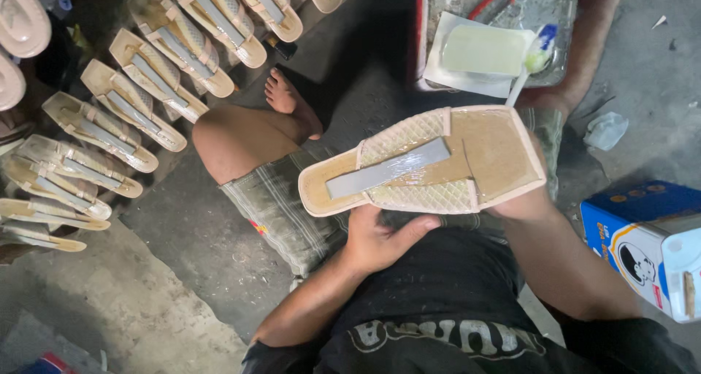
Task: The person sits on the floor and scrubs the soles of beige flip-flops using a toothbrush and a white liquid from a container. They repeatedly dip the brush into the liquid and scrub the textured surface of each slipper before placing it back on a nearby shelf.
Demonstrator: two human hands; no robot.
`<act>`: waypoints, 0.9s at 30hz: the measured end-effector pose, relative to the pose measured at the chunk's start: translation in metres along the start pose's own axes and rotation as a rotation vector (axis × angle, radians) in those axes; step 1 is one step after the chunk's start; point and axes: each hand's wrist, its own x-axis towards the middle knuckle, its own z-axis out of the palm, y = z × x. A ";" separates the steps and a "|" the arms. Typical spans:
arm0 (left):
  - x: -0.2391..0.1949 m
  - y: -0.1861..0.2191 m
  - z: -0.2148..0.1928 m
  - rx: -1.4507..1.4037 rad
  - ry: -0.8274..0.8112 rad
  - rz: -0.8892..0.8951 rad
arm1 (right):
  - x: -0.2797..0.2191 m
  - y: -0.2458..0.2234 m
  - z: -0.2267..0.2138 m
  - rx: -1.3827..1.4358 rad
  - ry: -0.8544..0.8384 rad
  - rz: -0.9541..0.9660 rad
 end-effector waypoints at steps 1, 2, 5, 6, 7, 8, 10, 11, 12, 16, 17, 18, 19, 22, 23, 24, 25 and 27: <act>0.000 0.007 0.000 -0.056 0.025 -0.075 | 0.001 -0.002 -0.002 -0.011 0.012 0.000; 0.000 0.014 -0.001 -0.114 0.050 -0.150 | 0.003 -0.004 -0.005 -0.021 0.024 -0.001; -0.004 0.043 -0.023 0.340 -0.381 -0.754 | 0.010 -0.017 -0.019 -0.063 0.048 -0.007; -0.002 0.052 -0.034 0.443 -0.300 -0.403 | 0.012 -0.022 -0.023 -0.071 0.049 -0.011; -0.001 0.062 -0.044 0.537 -0.221 -0.057 | 0.014 -0.025 -0.027 -0.083 0.057 -0.009; 0.001 0.071 -0.050 0.625 -0.141 0.291 | 0.016 -0.028 -0.029 -0.096 0.062 -0.011; 0.008 0.085 -0.064 0.777 -0.076 0.341 | 0.026 -0.029 -0.030 -0.108 0.067 -0.008; 0.015 0.089 -0.072 0.854 -0.036 0.362 | 0.035 -0.031 -0.029 -0.122 0.065 -0.002; 0.023 0.091 -0.076 0.848 -0.050 0.332 | 0.045 -0.032 -0.026 -0.116 0.058 -0.004; 0.039 0.094 -0.083 0.816 -0.057 0.257 | 0.050 -0.047 0.006 -0.151 0.090 -0.024; 0.038 0.094 -0.087 0.810 -0.041 0.239 | 0.055 -0.049 0.017 -0.150 0.086 -0.020; 0.036 0.094 -0.093 0.758 -0.017 0.205 | 0.055 -0.052 0.031 -0.155 0.080 -0.015; 0.032 0.093 -0.101 0.712 0.019 0.176 | 0.064 -0.055 0.045 -0.145 0.054 0.003; 0.010 0.084 -0.140 0.646 0.240 0.139 | 0.081 -0.045 0.084 -0.341 -0.029 0.001; 0.000 0.078 -0.156 0.631 0.322 0.138 | 0.081 -0.041 0.094 -0.500 -0.040 -0.062; -0.010 0.071 -0.175 0.678 0.449 0.135 | 0.084 -0.038 0.100 -0.655 -0.052 -0.134; -0.020 0.062 -0.199 0.718 0.566 0.132 | 0.086 -0.035 0.101 -0.692 -0.066 -0.081; -0.044 0.046 -0.255 0.749 0.831 0.141 | 0.105 -0.026 0.097 -0.778 -0.084 0.020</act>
